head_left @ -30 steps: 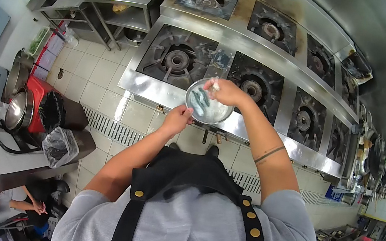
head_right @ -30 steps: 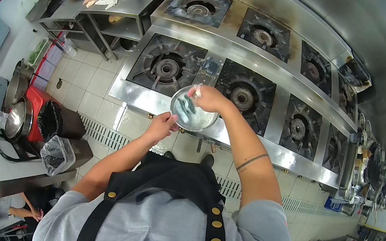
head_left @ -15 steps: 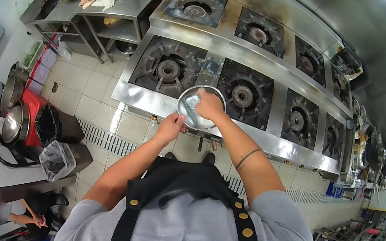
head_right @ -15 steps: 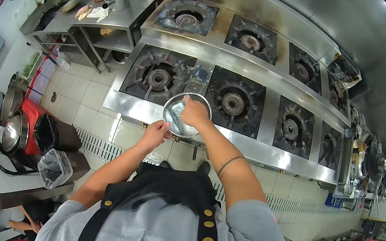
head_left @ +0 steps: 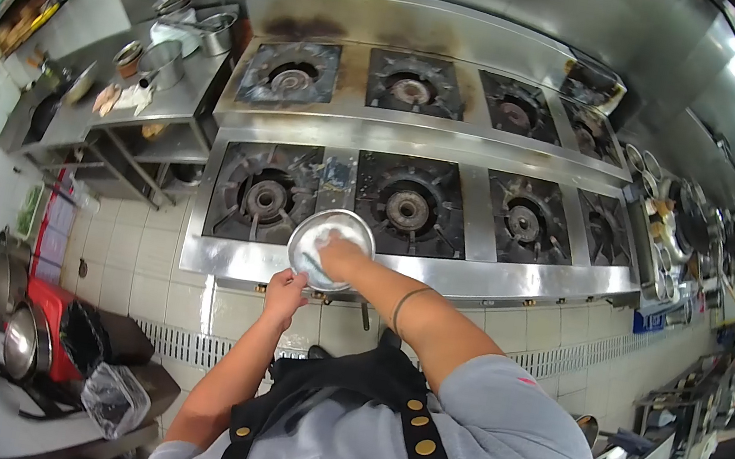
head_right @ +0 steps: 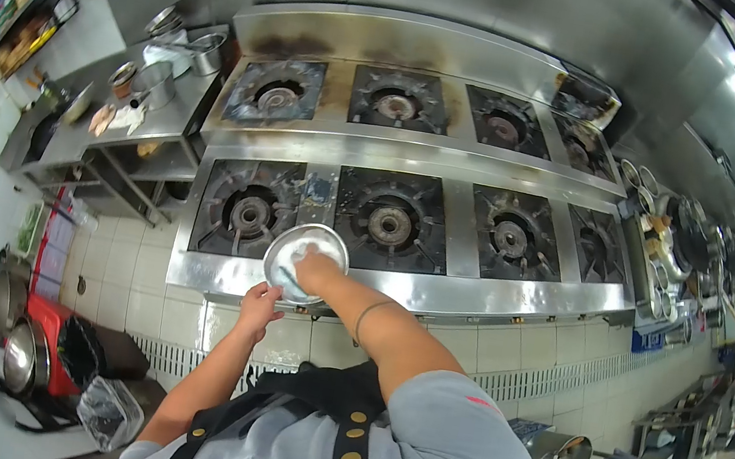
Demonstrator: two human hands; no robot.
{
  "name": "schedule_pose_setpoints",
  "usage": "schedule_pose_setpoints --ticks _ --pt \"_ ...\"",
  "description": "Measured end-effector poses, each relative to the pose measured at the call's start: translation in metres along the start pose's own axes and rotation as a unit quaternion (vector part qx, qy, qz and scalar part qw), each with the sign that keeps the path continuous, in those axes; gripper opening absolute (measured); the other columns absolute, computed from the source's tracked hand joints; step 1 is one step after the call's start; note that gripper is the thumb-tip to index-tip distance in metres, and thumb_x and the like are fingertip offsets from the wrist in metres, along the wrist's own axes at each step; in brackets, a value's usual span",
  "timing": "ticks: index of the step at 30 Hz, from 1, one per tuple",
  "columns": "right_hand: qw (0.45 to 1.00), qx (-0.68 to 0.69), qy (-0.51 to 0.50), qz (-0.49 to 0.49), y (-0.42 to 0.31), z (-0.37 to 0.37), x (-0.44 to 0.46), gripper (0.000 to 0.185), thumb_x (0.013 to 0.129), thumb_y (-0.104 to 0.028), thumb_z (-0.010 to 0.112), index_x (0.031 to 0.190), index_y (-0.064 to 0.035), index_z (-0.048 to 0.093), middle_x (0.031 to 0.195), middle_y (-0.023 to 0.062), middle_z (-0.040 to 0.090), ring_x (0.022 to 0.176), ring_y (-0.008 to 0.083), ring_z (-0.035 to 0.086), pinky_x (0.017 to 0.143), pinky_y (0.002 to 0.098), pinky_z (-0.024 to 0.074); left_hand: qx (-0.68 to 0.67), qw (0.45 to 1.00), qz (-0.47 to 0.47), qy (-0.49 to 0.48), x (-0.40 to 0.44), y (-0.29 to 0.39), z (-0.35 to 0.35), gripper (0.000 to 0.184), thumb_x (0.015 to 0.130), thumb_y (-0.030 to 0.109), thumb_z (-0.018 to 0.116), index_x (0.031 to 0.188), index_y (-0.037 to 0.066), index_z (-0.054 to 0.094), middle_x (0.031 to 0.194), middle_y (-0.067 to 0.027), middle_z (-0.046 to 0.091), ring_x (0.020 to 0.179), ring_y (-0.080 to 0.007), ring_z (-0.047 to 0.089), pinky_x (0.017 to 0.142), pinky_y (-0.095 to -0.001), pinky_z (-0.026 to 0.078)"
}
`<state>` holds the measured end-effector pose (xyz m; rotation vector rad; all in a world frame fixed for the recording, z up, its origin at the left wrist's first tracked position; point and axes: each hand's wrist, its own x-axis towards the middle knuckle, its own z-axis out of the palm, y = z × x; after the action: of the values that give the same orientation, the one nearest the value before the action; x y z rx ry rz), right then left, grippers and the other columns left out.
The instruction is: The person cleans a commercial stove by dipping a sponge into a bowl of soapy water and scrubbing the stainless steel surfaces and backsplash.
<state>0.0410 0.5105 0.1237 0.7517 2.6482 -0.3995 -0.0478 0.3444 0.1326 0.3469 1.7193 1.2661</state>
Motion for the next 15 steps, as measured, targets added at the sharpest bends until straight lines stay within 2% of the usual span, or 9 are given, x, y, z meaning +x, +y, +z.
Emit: schedule_pose_setpoints --ticks 1,3,4,5,7,8,11,13,15 --pt "1.0 0.005 0.007 0.01 0.001 0.004 0.001 0.049 0.1 -0.019 0.049 0.149 -0.0206 0.051 0.153 0.0308 0.041 0.116 0.042 0.066 0.095 0.0478 0.0555 0.008 1.0 0.005 -0.009 0.006 -0.002 0.0 0.018 0.098 0.025 0.065 0.095 0.007 0.064 0.087 -0.0038 0.065 0.076 -0.0151 0.061 0.07 -0.0347 0.056" --pt "0.999 0.039 0.03 -0.018 0.002 0.012 0.004 0.046 0.1 -0.02 0.051 0.146 -0.0208 0.053 0.15 0.0312 0.042 0.112 0.0418 0.067 0.093 0.0474 0.0561 -0.067 0.998 0.019 -0.011 0.017 -0.007 0.003 0.009 0.094 0.014 0.065 0.093 0.006 0.063 0.086 -0.0056 0.065 0.076 -0.0167 0.063 0.07 -0.0373 0.058" --pt "0.995 0.096 0.017 0.023 0.012 0.044 0.033 0.042 0.099 -0.02 0.052 0.141 -0.02 0.059 0.141 0.0279 0.053 0.112 0.0413 0.067 0.091 0.0479 0.0562 -0.063 0.998 0.024 -0.015 0.015 -0.003 0.006 0.009 0.094 0.014 0.065 0.093 0.006 0.063 0.086 -0.0056 0.065 0.076 -0.0167 0.063 0.07 -0.0373 0.058" --pt "0.995 0.097 0.025 0.027 0.012 0.034 0.026 0.042 0.099 -0.02 0.052 0.141 -0.02 0.059 0.141 0.0279 0.053 0.112 0.0413 0.067 0.091 0.0479 0.0562 -0.119 0.993 0.005 -0.005 0.011 0.004 0.011 0.004 0.092 0.009 0.063 0.093 0.005 0.063 0.085 -0.0056 0.065 0.076 -0.0175 0.064 0.071 -0.0389 0.059" --pt "0.987 -0.08 0.017 -0.136 0.009 -0.006 -0.015 0.036 0.097 -0.02 0.053 0.131 -0.017 0.066 0.123 0.0247 0.066 0.108 0.0398 0.069 0.089 0.0483 0.0566 -0.171 0.985 -0.011 -0.001 0.008 0.018 0.017 0.003 0.09 0.004 0.061 0.092 0.004 0.063 0.085 -0.0056 0.065 0.076 -0.0183 0.066 0.072 -0.0405 0.06" --pt "0.994 -0.035 0.021 -0.103 0.005 -0.031 -0.036 0.032 0.094 -0.019 0.057 0.122 -0.0137 0.071 0.107 0.0212 0.073 0.105 0.0373 0.071 0.087 0.0482 0.0572 -0.16 0.987 -0.018 0.003 0.006 0.021 0.021 0.005 0.089 0.002 0.06 0.092 0.004 0.063 0.085 -0.0059 0.065 0.076 -0.0191 0.066 0.072 -0.0419 0.061" --pt "0.995 -0.053 0.03 -0.085 0.028 -0.052 -0.054 0.028 0.088 -0.018 0.063 0.111 -0.0096 0.076 0.113 0.0191 0.074 0.106 0.0352 0.072 0.088 0.0488 0.0577 -0.164 0.986 -0.022 -0.011 -0.004 0.041 0.038 0.005 0.088 0.001 0.059 0.09 0.004 0.063 0.085 -0.0061 0.065 0.076 -0.0199 0.067 0.072 -0.0418 0.061" --pt "0.994 -0.031 0.045 -0.093 0.055 -0.083 -0.077 0.032 0.085 -0.015 0.064 0.115 -0.0087 0.073 0.112 0.02 0.074 0.104 0.0364 0.072 0.088 0.0495 0.0573 -0.147 0.988 -0.009 -0.053 -0.003 0.059 0.058 0.005 0.088 0.001 0.06 0.088 0.004 0.063 0.084 -0.0064 0.066 0.074 -0.0198 0.067 0.071 -0.0405 0.061" --pt "0.994 0.032 0.086 -0.059 0.088 -0.101 -0.088 0.043 0.086 -0.016 0.064 0.128 -0.0075 0.065 0.112 0.0215 0.073 0.104 0.0382 0.072 0.088 0.0505 0.0567 -0.13 0.99 0.001 -0.058 0.008 0.068 0.082 0.005 0.088 0.002 0.06 0.089 0.003 0.065 0.083 -0.0068 0.067 0.075 -0.0199 0.068 0.07 -0.0395 0.061"
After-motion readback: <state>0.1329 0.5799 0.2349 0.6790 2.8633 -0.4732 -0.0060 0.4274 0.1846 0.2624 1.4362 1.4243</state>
